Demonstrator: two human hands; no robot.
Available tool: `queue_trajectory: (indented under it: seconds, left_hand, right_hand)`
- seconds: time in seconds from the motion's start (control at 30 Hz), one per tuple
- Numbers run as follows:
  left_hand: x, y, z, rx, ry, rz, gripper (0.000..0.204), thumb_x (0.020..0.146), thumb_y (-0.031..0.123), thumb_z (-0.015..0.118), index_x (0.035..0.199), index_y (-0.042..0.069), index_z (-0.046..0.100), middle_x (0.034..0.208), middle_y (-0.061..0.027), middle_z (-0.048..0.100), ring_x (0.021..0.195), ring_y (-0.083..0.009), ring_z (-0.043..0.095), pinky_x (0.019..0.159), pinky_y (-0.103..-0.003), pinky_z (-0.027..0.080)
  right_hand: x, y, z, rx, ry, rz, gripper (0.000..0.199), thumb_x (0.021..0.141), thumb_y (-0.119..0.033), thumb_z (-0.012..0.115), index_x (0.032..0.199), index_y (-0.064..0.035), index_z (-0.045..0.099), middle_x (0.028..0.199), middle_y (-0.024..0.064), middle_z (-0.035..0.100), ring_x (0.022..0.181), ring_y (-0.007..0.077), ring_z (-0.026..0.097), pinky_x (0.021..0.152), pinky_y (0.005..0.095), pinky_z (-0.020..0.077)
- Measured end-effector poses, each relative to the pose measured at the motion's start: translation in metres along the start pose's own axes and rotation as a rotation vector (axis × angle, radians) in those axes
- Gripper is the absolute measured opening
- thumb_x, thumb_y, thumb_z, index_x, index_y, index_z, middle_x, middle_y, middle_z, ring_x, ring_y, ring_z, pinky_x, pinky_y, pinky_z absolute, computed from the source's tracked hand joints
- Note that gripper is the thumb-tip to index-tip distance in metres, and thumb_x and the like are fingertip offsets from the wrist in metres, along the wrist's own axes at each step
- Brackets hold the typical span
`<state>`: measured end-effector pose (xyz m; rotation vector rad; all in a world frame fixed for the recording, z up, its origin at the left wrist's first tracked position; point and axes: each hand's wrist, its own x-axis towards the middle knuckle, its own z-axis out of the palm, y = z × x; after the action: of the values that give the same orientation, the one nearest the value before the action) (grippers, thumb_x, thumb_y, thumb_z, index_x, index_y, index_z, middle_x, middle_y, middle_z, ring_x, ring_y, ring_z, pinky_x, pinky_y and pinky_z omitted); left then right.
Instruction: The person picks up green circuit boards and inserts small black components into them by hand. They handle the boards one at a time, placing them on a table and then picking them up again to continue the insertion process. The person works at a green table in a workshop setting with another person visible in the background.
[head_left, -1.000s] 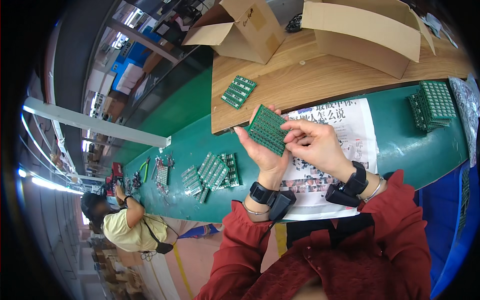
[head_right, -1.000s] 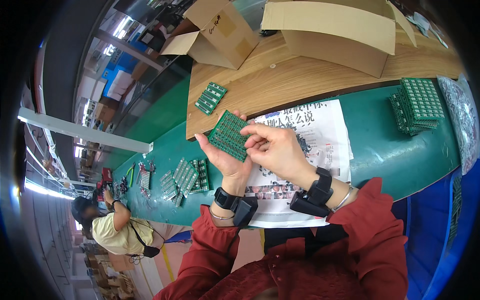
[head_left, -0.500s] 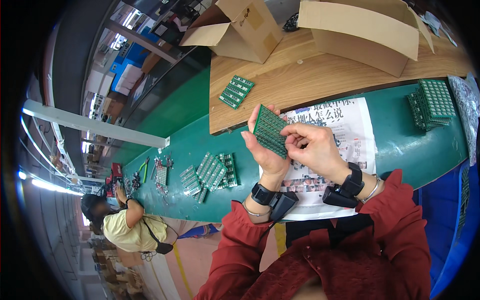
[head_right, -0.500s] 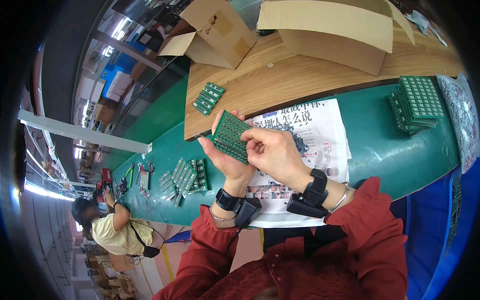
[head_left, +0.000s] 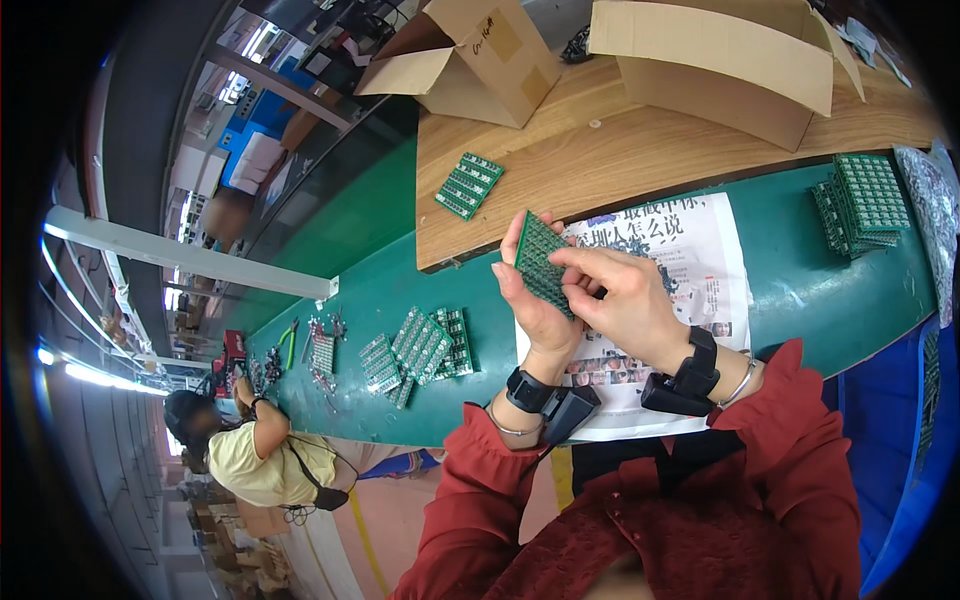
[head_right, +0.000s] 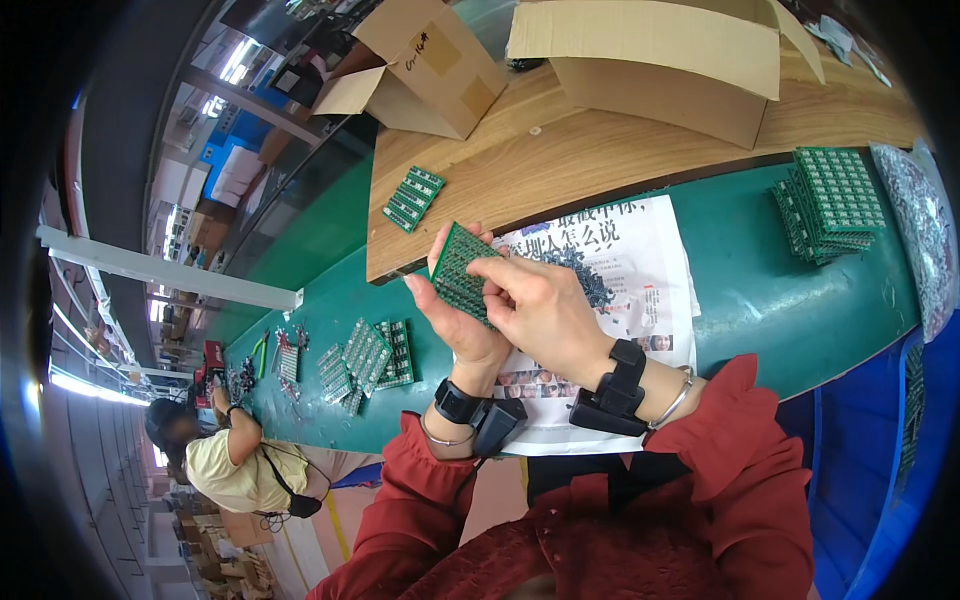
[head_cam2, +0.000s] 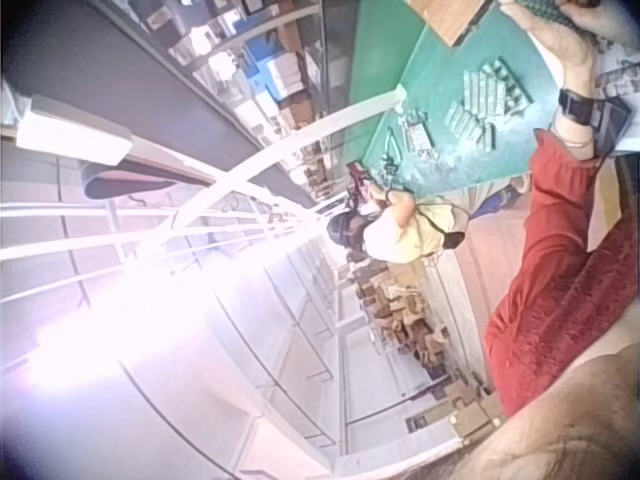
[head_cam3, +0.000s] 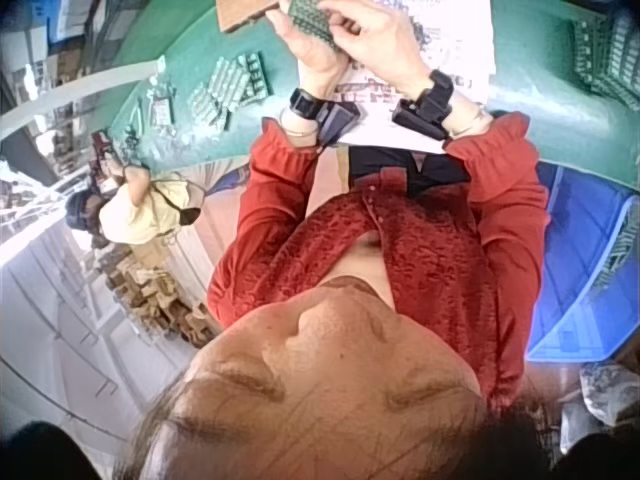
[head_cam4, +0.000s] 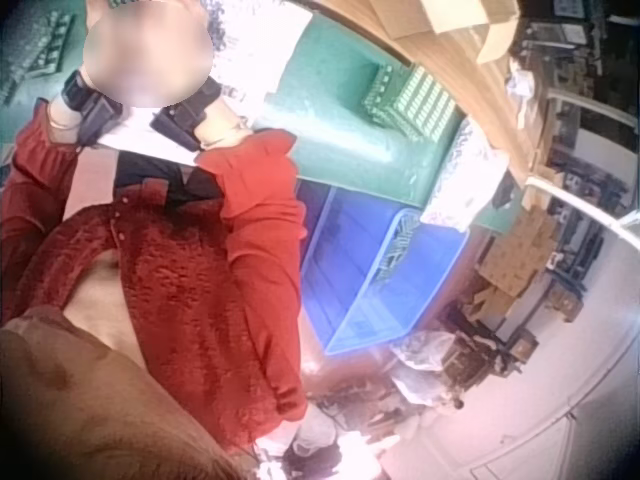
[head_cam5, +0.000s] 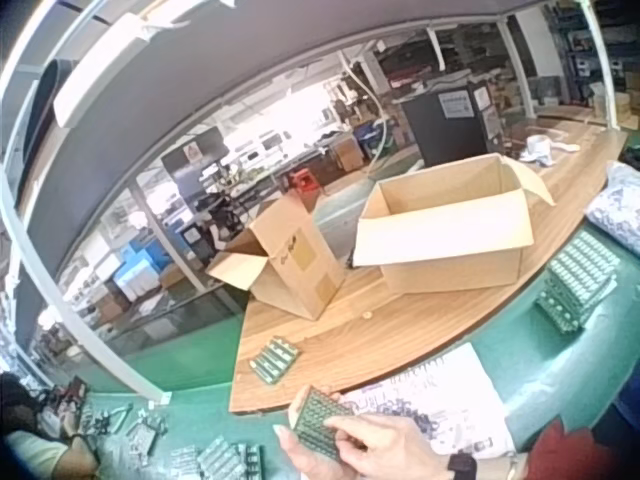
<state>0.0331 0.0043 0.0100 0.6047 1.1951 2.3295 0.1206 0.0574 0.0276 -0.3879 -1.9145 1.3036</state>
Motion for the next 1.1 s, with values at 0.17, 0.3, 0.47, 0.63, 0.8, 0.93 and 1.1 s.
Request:
queue_trajectory:
  seconds: [0.17, 0.3, 0.47, 0.63, 0.8, 0.93, 1.1]
  left_hand:
    - [-0.001, 0.000, 0.000, -0.023, -0.017, -0.043, 0.079, 0.087, 0.069, 0.033, 0.129, 0.003, 0.041, 0.115, -0.0153, 0.053, 0.105, -0.0252, 0.051, 0.093, -0.038, 0.041]
    - [0.003, -0.001, -0.004, 0.004, -0.001, -0.019, 0.079, 0.087, 0.069, 0.034, 0.129, 0.003, 0.040, 0.116, -0.0157, 0.053, 0.106, -0.0253, 0.051, 0.095, -0.038, 0.040]
    - [-0.004, -0.002, 0.002, -0.012, -0.094, -0.054, 0.079, 0.086, 0.068, 0.035, 0.131, 0.003, 0.038, 0.118, -0.0159, 0.051, 0.106, -0.0253, 0.051, 0.096, -0.038, 0.039]
    - [-0.004, -0.002, 0.000, 0.002, -0.101, -0.066, 0.079, 0.087, 0.068, 0.035, 0.132, 0.003, 0.036, 0.120, -0.0158, 0.050, 0.107, -0.0248, 0.050, 0.096, -0.038, 0.040]
    - [0.001, -0.002, -0.002, 0.026, -0.078, -0.067, 0.081, 0.086, 0.069, 0.034, 0.132, 0.002, 0.035, 0.122, -0.0162, 0.049, 0.109, -0.0254, 0.050, 0.096, -0.039, 0.040]
    - [-0.004, 0.001, 0.002, 0.024, -0.148, -0.117, 0.082, 0.086, 0.070, 0.033, 0.133, 0.002, 0.034, 0.124, -0.0175, 0.048, 0.112, -0.0264, 0.049, 0.098, -0.039, 0.039]
    - [-0.005, -0.001, 0.001, 0.096, -0.178, -0.105, 0.084, 0.086, 0.070, 0.033, 0.135, 0.002, 0.032, 0.126, -0.0187, 0.046, 0.113, -0.0269, 0.049, 0.099, -0.039, 0.038]
  right_hand:
    - [0.000, 0.006, -0.002, 0.078, -0.026, 0.054, 0.025, 0.072, 0.003, 0.063, 0.097, -0.0001, 0.065, 0.077, 0.0073, 0.065, 0.067, 0.0122, 0.064, 0.062, 0.0242, 0.0522]
    - [0.005, 0.006, -0.006, 0.214, 0.040, 0.090, 0.024, 0.072, 0.001, 0.062, 0.096, -0.0005, 0.065, 0.074, 0.0077, 0.064, 0.066, 0.0126, 0.064, 0.062, 0.0243, 0.0524]
    - [0.004, 0.008, -0.002, 0.296, 0.005, 0.146, 0.023, 0.073, 0.002, 0.063, 0.097, 0.0008, 0.065, 0.077, 0.0068, 0.065, 0.070, 0.0108, 0.063, 0.065, 0.0227, 0.0528]
    - [0.004, 0.004, -0.005, 0.159, -0.058, 0.110, 0.025, 0.074, 0.005, 0.063, 0.099, 0.0030, 0.065, 0.085, 0.0057, 0.065, 0.077, 0.0084, 0.062, 0.071, 0.0215, 0.0527]
    - [0.007, 0.007, -0.009, 0.295, 0.048, 0.128, 0.028, 0.074, 0.002, 0.063, 0.101, 0.0009, 0.065, 0.081, 0.0062, 0.066, 0.074, 0.0091, 0.063, 0.067, 0.0220, 0.0532]
    - [0.007, 0.007, -0.003, 0.336, 0.066, 0.118, 0.028, 0.074, 0.001, 0.063, 0.102, 0.0001, 0.065, 0.080, 0.0074, 0.067, 0.072, 0.0092, 0.065, 0.066, 0.0218, 0.0536]
    - [0.006, 0.001, -0.005, 0.287, 0.031, 0.166, 0.031, 0.075, 0.004, 0.065, 0.106, 0.0010, 0.064, 0.087, 0.0065, 0.066, 0.079, 0.0088, 0.063, 0.073, 0.0228, 0.0537]
